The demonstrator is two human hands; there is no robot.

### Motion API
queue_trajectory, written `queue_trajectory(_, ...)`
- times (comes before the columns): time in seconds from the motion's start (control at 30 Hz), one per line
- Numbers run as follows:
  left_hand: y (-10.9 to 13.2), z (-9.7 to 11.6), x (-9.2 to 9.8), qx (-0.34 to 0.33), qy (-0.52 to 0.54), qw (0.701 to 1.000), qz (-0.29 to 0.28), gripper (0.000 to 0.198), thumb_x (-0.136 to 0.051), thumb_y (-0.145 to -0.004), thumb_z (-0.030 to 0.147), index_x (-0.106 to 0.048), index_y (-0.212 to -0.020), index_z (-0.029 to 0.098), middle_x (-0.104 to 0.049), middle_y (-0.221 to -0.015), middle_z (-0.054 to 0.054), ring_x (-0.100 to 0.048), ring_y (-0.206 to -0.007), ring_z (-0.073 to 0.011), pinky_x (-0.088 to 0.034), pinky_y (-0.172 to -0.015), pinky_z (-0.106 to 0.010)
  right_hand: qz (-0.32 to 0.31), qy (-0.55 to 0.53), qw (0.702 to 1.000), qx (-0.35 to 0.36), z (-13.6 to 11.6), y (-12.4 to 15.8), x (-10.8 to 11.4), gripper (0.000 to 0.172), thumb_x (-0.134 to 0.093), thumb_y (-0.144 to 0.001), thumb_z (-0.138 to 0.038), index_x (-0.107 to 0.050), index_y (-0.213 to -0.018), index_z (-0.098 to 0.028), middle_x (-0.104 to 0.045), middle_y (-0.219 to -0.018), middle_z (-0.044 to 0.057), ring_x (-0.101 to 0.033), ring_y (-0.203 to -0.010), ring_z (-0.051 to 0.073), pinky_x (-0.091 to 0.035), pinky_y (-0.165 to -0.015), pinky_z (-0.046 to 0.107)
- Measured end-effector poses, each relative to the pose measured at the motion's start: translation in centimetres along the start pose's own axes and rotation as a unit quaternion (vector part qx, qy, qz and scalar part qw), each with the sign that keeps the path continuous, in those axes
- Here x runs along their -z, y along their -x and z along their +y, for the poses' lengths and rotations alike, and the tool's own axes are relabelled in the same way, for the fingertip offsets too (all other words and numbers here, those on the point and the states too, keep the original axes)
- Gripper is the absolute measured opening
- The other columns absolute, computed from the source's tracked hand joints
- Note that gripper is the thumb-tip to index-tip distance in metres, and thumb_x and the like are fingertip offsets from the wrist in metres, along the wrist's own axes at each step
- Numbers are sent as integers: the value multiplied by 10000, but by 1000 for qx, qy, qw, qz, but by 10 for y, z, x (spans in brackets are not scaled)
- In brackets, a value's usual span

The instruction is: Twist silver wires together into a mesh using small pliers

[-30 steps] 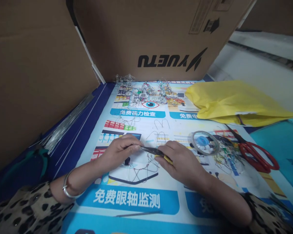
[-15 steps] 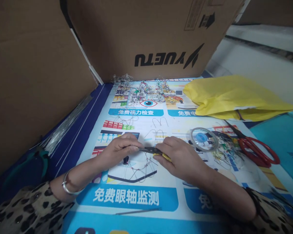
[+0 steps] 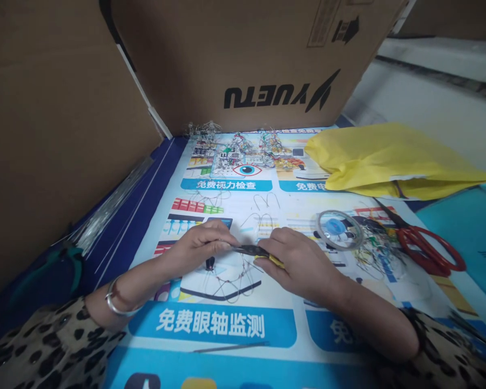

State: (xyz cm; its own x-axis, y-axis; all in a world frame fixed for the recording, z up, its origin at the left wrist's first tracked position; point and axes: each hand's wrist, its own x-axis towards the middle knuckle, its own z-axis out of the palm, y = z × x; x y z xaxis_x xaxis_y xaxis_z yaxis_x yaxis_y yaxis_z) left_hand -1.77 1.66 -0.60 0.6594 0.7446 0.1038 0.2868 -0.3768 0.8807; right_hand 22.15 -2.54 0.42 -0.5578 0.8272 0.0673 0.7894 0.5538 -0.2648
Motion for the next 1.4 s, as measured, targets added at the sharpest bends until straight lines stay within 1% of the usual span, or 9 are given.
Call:
queue_trajectory(0.23, -1, -1, 1, 3, 6, 1000, -18, 211, -497, -878, 298, -675, -977, 242, -555, -842, -28, -506, -819, -145, -399, -733, -269, 25, 2, 1000, -7, -2, 2, -7, 274, -417, -882, -390, -599, -927, -191, -550, -823, 56, -485, -811, 177, -351, -692, 288)
queue_trajectory(0.43, -1, 0, 1, -3, 3, 1000, -12, 210, -505, -871, 312, -678, -970, 245, -558, -809, -24, -503, -797, -147, -399, -728, -273, 28, 18, 999, -21, -6, 4, -9, 287, -394, -891, -402, -594, -923, -199, -560, -818, 47, -496, -787, 169, -335, -653, 277)
queue_trajectory(0.6, -1, -1, 2, -5, -5, 1000, -12, 204, -507, -873, 291, -673, -979, 241, -577, -816, -22, -504, -788, -141, -393, -735, -269, 36, 24, 999, -33, -8, 5, -11, 276, -394, -891, -404, -591, -941, -217, -565, -814, 39, -502, -774, 166, -328, -642, 275)
queue_trajectory(0.77, -1, -1, 2, 3, -6, 1000, -12, 215, -504, -872, 311, -676, -984, 243, -575, -811, -24, -511, -782, -144, -400, -728, -272, 50, 24, 998, -26, -7, 4, -12, 267, -419, -880, -401, -597, -928, -208, -559, -815, 46, -494, -790, 172, -340, -673, 286)
queue_trajectory(0.9, -1, 0, 2, 12, 0, 1000, -12, 230, -502, -871, 334, -679, -984, 241, -579, -820, -32, -510, -788, -150, -407, -725, -276, 51, 11, 998, -21, -5, 5, -11, 266, -420, -880, -396, -595, -921, -199, -554, -815, 51, -486, -796, 174, -346, -687, 289)
queue_trajectory(1.03, -2, -1, 2, 6, 4, 1000, -18, 218, -505, -873, 307, -676, -991, 241, -586, -815, -28, -509, -792, -146, -399, -726, -268, 47, 4, 999, -18, -4, 5, -12, 272, -407, -886, -399, -589, -925, -200, -551, -816, 49, -486, -800, 175, -347, -684, 287)
queue_trajectory(1.4, -2, -1, 2, -2, -5, 1000, -18, 211, -503, -877, 280, -672, -995, 235, -567, -810, -23, -506, -788, -138, -391, -722, -261, 44, 26, 998, -21, -6, 6, -11, 273, -403, -887, -407, -591, -924, -213, -562, -805, 40, -503, -776, 174, -334, -640, 281)
